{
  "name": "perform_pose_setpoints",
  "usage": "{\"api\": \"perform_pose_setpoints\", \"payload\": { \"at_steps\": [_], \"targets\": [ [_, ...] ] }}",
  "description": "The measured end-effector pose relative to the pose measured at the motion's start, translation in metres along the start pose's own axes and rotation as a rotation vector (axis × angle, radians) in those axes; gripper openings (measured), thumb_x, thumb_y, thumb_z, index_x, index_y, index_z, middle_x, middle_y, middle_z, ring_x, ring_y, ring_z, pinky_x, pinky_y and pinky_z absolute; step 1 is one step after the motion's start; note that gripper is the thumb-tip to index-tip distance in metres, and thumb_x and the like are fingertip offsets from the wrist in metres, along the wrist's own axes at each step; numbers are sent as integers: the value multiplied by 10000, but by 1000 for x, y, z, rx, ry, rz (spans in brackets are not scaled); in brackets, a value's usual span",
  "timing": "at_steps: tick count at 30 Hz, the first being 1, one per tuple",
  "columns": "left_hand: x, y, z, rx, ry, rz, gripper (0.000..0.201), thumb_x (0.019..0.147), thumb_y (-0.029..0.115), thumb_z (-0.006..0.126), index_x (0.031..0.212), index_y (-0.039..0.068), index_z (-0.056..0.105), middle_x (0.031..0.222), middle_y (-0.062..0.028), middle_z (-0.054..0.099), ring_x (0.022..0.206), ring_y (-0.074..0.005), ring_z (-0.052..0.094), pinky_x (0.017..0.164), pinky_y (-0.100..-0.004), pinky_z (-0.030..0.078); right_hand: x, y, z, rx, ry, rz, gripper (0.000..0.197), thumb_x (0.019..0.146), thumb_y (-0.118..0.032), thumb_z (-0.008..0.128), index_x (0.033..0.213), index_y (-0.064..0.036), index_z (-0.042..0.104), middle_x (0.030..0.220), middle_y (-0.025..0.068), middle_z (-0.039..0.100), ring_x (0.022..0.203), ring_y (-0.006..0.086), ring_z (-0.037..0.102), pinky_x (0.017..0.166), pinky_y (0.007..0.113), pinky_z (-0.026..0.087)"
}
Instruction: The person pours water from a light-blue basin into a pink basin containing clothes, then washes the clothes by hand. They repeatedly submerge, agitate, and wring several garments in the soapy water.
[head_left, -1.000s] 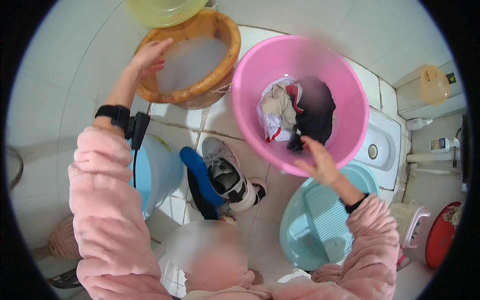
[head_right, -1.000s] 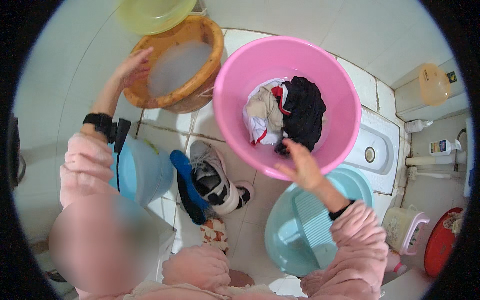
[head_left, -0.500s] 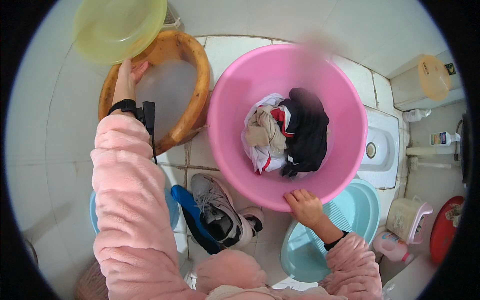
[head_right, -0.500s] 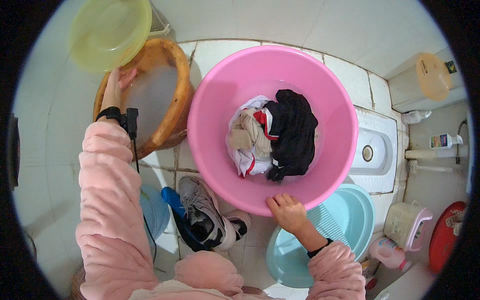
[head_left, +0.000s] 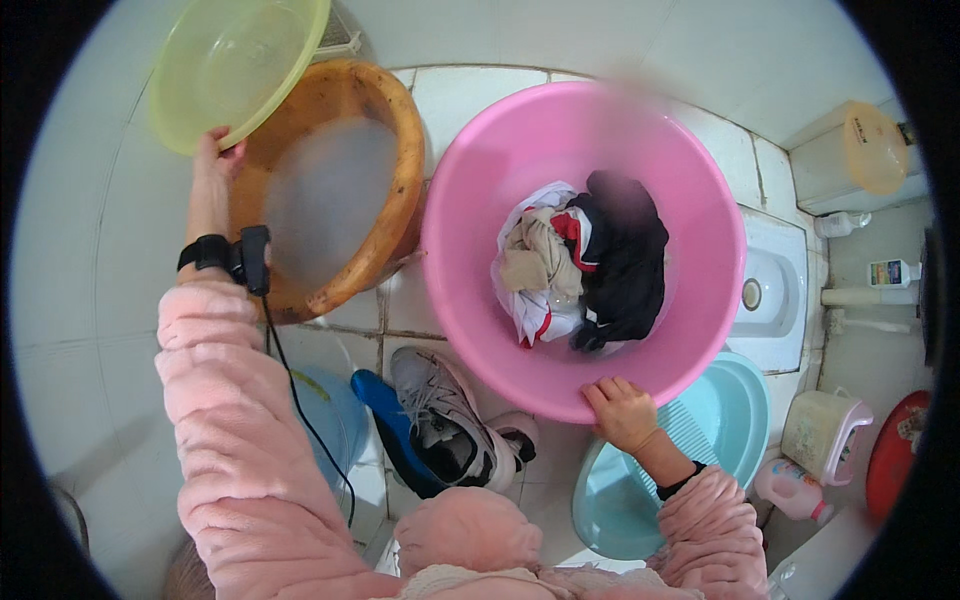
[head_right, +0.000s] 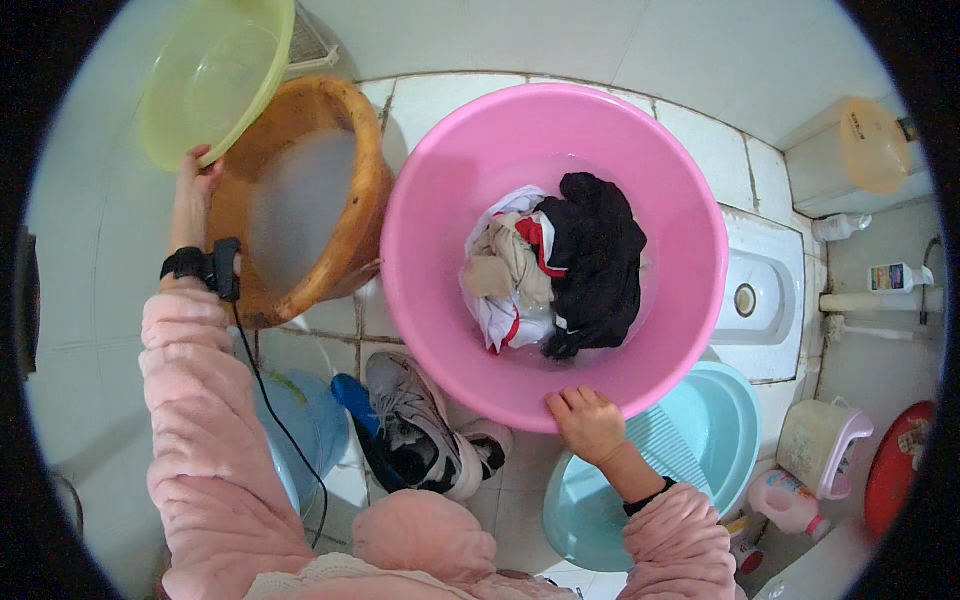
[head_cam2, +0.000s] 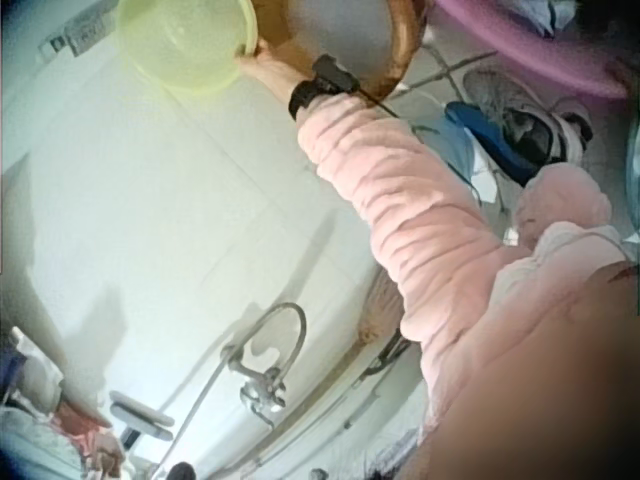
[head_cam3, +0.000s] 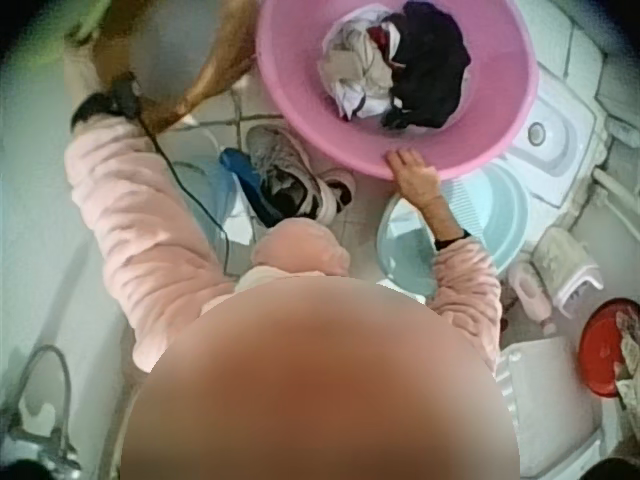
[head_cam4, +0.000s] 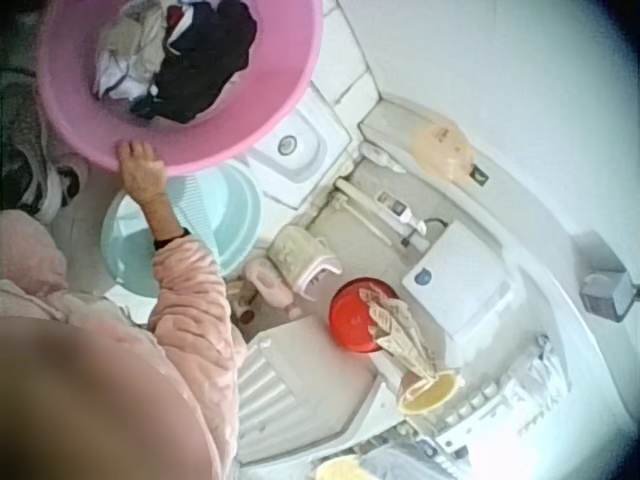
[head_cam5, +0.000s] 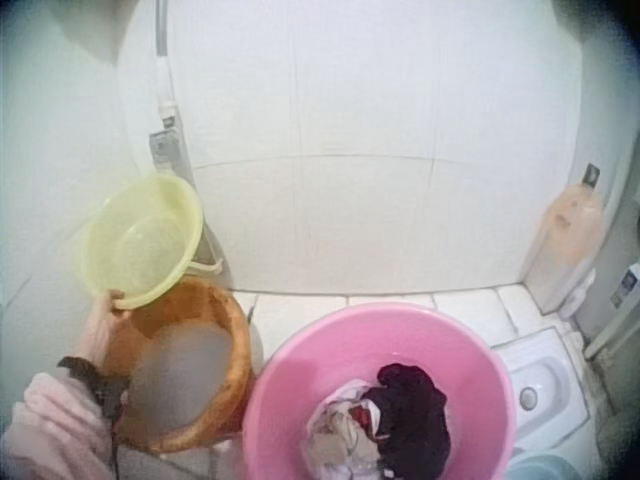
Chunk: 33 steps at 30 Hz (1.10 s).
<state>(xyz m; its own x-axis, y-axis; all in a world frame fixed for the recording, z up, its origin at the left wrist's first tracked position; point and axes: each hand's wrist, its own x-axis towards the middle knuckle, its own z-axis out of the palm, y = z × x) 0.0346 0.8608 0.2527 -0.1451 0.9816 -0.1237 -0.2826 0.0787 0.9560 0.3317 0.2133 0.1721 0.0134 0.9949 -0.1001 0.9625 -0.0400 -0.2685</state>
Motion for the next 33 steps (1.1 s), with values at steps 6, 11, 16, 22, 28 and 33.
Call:
{"api": "perform_pose_setpoints", "payload": {
  "at_steps": [6,11,16,22,28,33],
  "targets": [
    [-100,105,-49,1279,44,669,352,772,108,510,1102,-14,525,861,-210,616,718,-342,621,644,-439,514,0,3,-5,76,51,-2,298,653,-210,620,934,-123,574,828,31,545,790,210,569,632,325,497],
    [-170,69,-13,1899,-7,879,382,798,172,511,1160,57,552,891,-220,640,826,-384,620,705,-469,501,-3,3,-5,114,-8,25,398,584,-228,721,934,-108,572,879,58,561,850,242,569,665,354,508],
    [-170,33,-2,1795,3,558,420,787,190,525,1176,33,534,926,-216,646,862,-358,635,716,-444,514,-6,1,-3,83,-23,93,410,571,-228,736,924,-104,569,883,68,561,901,258,565,694,363,509],
    [-153,9,-88,683,170,-295,234,795,181,538,914,-20,555,709,-117,537,554,-215,548,412,-327,502,-15,2,-4,121,17,73,362,601,-177,704,929,-99,572,899,82,557,901,268,546,721,386,491],
    [-175,-20,-98,40,222,-382,54,847,97,484,814,57,499,685,-49,469,506,-112,432,432,-218,429,-74,52,-50,42,106,-76,369,695,-112,648,1054,-71,573,1090,140,560,1032,320,517,861,402,440],
    [-289,37,-117,962,-380,511,103,825,110,555,897,43,523,782,-35,502,744,-134,488,657,-250,422,-207,126,-109,163,-261,509,314,762,-151,612,1065,-81,571,834,130,643,811,299,624,747,402,489]
  ]
}}
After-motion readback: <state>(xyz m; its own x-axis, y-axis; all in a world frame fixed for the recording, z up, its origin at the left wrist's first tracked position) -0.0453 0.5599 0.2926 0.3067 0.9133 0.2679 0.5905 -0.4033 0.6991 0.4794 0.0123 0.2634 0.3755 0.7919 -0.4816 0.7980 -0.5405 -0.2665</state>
